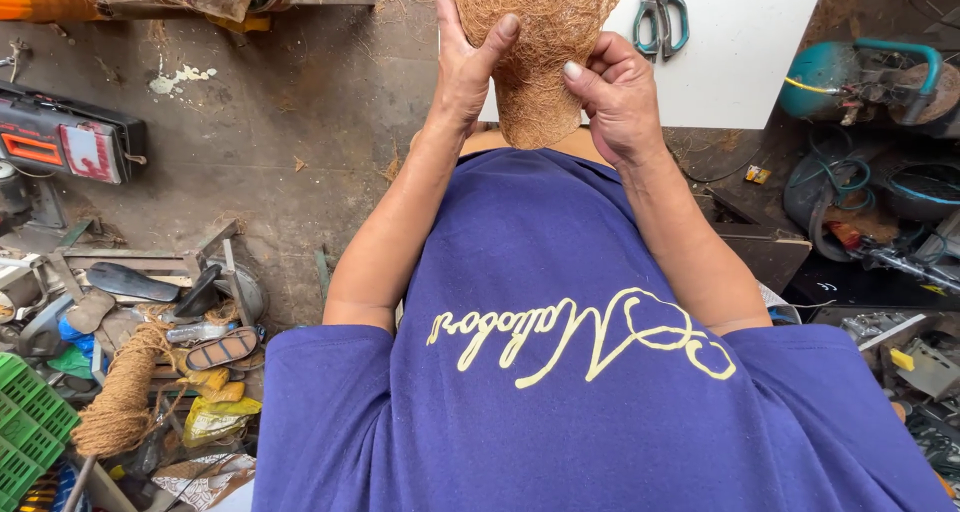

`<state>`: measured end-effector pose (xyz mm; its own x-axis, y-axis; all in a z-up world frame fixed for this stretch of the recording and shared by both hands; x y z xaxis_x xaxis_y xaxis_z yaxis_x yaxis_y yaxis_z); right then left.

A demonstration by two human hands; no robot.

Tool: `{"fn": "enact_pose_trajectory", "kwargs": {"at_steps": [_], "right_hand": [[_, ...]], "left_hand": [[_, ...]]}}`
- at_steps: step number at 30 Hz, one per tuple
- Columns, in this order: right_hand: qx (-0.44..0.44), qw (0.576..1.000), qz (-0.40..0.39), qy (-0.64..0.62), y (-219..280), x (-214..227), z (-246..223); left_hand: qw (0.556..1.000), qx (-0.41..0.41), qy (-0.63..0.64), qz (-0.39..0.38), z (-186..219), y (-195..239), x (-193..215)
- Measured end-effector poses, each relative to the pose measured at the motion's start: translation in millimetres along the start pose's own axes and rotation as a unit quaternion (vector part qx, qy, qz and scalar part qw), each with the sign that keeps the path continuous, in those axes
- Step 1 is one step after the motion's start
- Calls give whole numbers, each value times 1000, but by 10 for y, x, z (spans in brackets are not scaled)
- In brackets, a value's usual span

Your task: The person trims the brim of a coconut fiber hat using shears. They inspect the hat, move it around the workspace, and use a marker to make marks on the brim.

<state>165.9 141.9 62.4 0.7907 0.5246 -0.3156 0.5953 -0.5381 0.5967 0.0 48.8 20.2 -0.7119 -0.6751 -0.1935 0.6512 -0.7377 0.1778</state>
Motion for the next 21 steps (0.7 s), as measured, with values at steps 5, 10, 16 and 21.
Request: {"fn": "enact_pose_trajectory", "kwargs": {"at_steps": [5,10,16,21], "right_hand": [[-37,999,13,20,21,-1,6],[-85,990,-28,108,71,-10,-3],[-129,962,20,242,107,28,33],[-133,961,3,240,63,139,166]], "left_hand": [[1000,3,1,14,21,-8,-6],[993,-59,20,97,14,-9,-4],[991,-76,-20,105,-28,15,-13],[988,-79,-62,116,-64,9,-38]]}}
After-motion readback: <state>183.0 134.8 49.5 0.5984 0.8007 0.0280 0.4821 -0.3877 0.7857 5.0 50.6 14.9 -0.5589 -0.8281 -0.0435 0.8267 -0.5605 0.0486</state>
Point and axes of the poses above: each hand's wrist, its own y-axis away from the middle knuckle, its own x-axis out of the back of the hand, z = x × y, the point moved 1 cm from there along -y, towards the middle knuckle, and after that the axes turned 13 degrees about -x, right-handed, at the moved point
